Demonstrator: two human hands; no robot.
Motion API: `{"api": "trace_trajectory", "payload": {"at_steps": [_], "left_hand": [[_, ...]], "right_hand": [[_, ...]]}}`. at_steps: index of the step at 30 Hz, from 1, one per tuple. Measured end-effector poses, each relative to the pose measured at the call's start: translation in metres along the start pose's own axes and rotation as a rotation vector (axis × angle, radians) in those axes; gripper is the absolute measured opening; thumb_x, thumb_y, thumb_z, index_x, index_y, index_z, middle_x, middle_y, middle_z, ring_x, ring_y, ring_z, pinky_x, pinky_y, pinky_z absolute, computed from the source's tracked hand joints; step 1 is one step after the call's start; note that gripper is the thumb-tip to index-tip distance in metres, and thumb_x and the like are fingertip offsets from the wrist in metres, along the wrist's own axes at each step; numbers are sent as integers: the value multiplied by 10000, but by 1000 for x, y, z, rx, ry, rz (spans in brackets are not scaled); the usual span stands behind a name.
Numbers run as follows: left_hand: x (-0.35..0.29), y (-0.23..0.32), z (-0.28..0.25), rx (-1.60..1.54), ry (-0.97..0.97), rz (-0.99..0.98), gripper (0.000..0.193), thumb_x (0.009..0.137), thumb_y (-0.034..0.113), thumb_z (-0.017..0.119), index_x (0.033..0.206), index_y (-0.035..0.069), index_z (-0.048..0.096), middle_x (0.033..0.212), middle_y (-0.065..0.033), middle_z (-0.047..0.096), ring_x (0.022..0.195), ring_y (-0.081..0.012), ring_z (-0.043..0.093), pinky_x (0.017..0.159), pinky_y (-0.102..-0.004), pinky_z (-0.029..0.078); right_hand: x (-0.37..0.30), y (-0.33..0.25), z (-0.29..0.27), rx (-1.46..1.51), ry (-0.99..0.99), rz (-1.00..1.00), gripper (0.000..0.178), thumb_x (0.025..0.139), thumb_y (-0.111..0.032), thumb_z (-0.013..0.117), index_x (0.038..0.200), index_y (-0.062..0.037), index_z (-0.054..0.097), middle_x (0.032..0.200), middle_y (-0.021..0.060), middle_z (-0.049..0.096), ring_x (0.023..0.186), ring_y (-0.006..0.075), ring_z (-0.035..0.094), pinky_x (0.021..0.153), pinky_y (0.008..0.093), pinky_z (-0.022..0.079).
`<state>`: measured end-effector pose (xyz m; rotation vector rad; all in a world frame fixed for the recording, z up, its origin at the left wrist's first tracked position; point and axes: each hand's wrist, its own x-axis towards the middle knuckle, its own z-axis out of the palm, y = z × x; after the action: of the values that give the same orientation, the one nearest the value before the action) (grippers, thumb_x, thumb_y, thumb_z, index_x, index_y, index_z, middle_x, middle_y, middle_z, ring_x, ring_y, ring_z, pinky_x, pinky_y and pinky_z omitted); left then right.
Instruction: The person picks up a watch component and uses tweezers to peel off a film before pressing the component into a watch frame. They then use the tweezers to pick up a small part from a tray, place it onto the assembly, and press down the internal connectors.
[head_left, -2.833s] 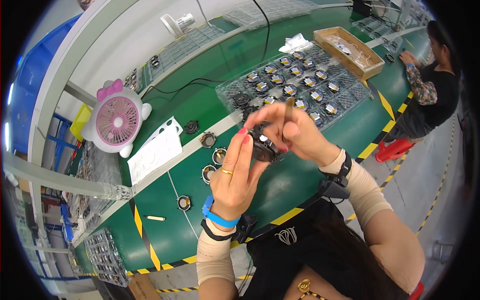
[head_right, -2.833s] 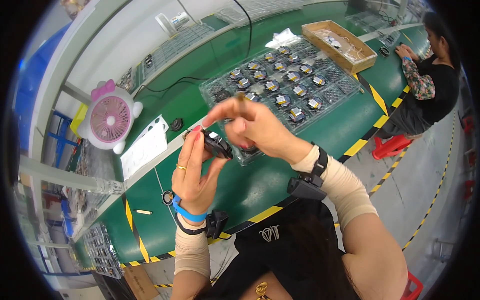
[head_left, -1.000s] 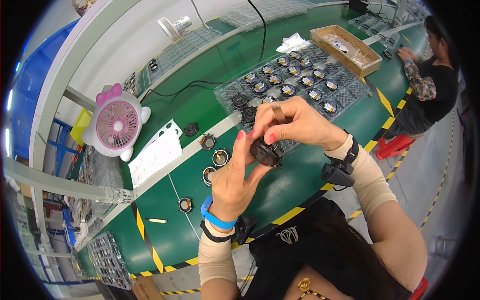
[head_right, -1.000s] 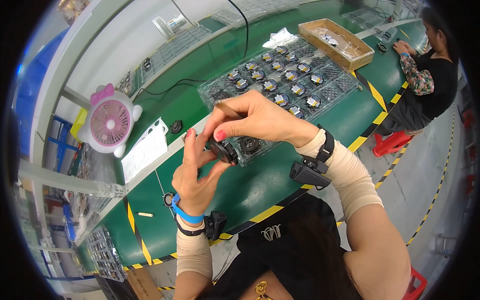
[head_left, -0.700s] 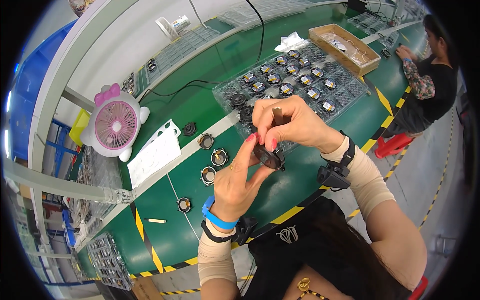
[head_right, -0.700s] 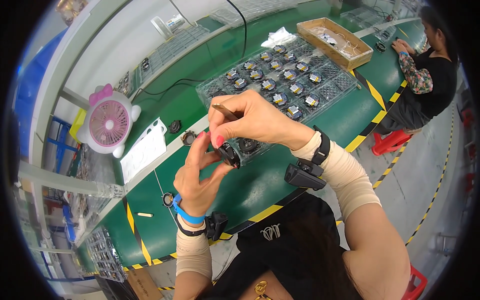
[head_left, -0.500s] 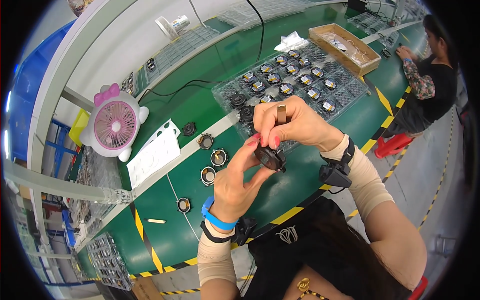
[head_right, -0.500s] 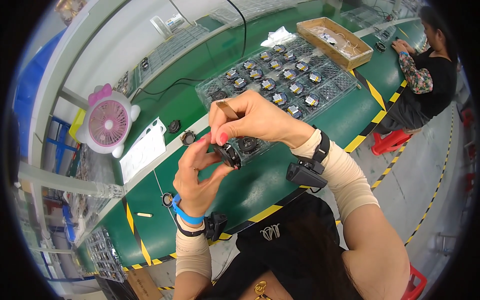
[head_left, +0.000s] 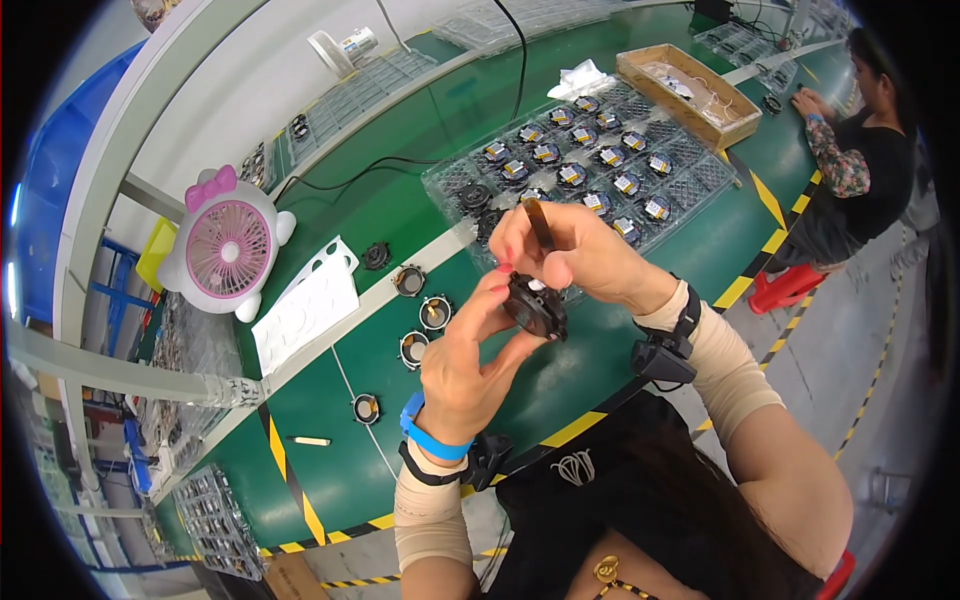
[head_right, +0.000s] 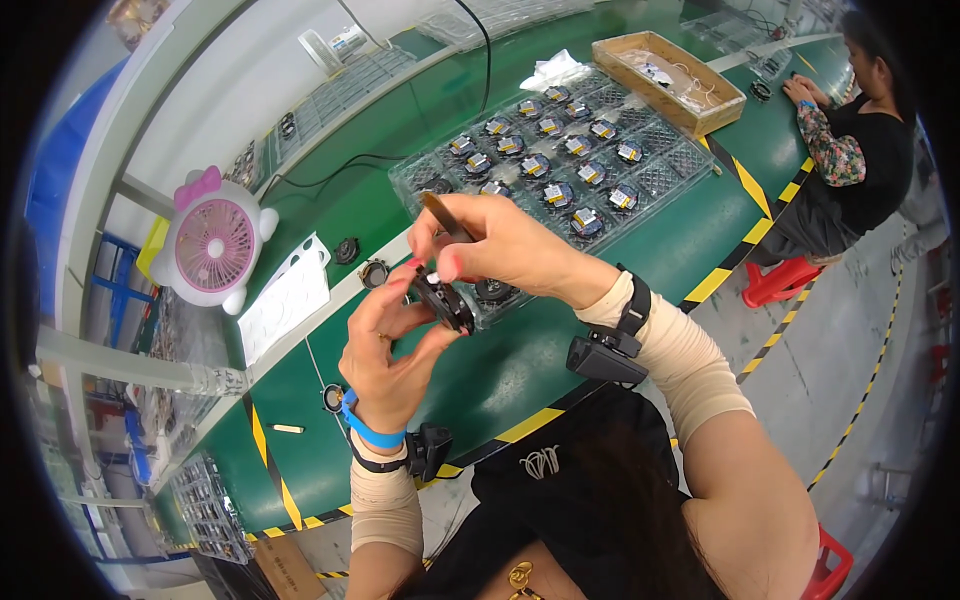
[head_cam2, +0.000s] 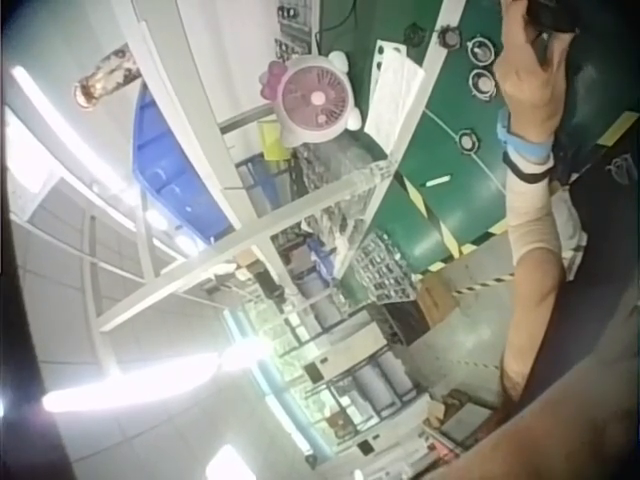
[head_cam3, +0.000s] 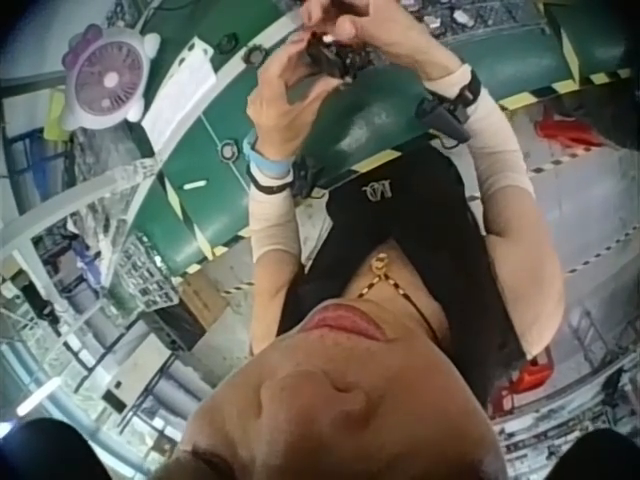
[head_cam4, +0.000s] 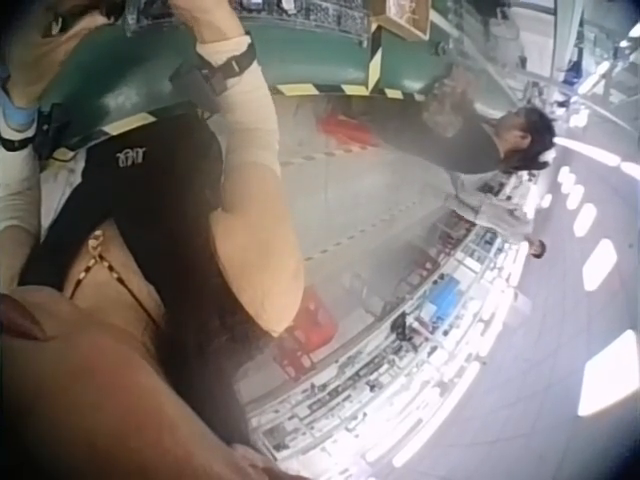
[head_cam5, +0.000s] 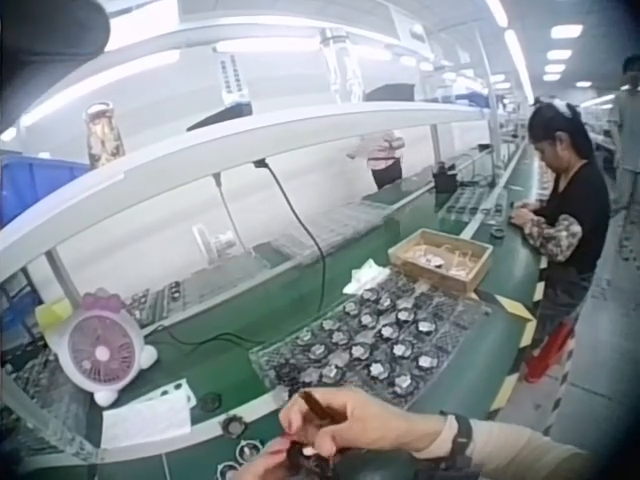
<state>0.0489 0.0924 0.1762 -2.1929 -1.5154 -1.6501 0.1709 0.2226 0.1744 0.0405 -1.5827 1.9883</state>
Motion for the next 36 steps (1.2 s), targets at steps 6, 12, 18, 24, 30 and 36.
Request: {"api": "trace_trajectory", "payload": {"at_steps": [6, 12, 18, 24, 30, 36], "left_hand": [[0, -3, -4, 236, 52, 8, 564, 631, -61, 717, 1141, -37, 476, 1135, -184, 542, 738, -196, 647, 655, -269, 525], [0, -5, -7, 319, 135, -17, 557, 630, 29, 738, 1136, -10, 510, 1103, -189, 558, 731, -232, 646, 566, -256, 524], [1, -5, -10, 298, 121, -25, 520, 651, -96, 675, 1140, -36, 508, 1137, -196, 538, 705, -189, 640, 606, -258, 524], [3, -2, -8, 390, 95, 11, 515, 651, -98, 674, 1136, -31, 514, 1138, -190, 539, 708, -193, 641, 606, -264, 525], [3, -1, -5, 357, 93, 4, 513, 651, -103, 670, 1135, -30, 516, 1135, -195, 539, 713, -194, 641, 607, -270, 526], [4, -1, -2, 315, 87, -34, 513, 652, -106, 669, 1135, -31, 514, 1154, -194, 525, 723, -197, 641, 617, -267, 529]], "right_hand": [[-20, 23, 13, 200, 96, 96, 392, 768, -174, 669, 1098, -42, 504, 820, 3, 552, 568, 43, 433, 486, 181, 339], [-17, 29, 29, 325, 140, 28, 403, 791, -136, 636, 1149, -30, 484, 1054, 84, 573, 543, 42, 433, 472, 176, 349], [-16, 23, 36, 300, 189, 44, 451, 766, -199, 660, 1136, -32, 464, 988, 100, 589, 517, 58, 438, 443, 174, 336], [-18, 16, 40, 258, 275, 77, 396, 798, -142, 611, 1153, -38, 470, 799, 27, 552, 482, 39, 362, 451, 182, 325], [-22, 21, 43, 307, 309, -9, 304, 830, -104, 587, 1118, -25, 528, 709, -14, 557, 500, 16, 356, 428, 165, 267], [-25, 24, 39, 311, 335, 16, 302, 825, -142, 603, 1098, -34, 534, 747, -4, 554, 484, 23, 315, 440, 184, 260]]}}
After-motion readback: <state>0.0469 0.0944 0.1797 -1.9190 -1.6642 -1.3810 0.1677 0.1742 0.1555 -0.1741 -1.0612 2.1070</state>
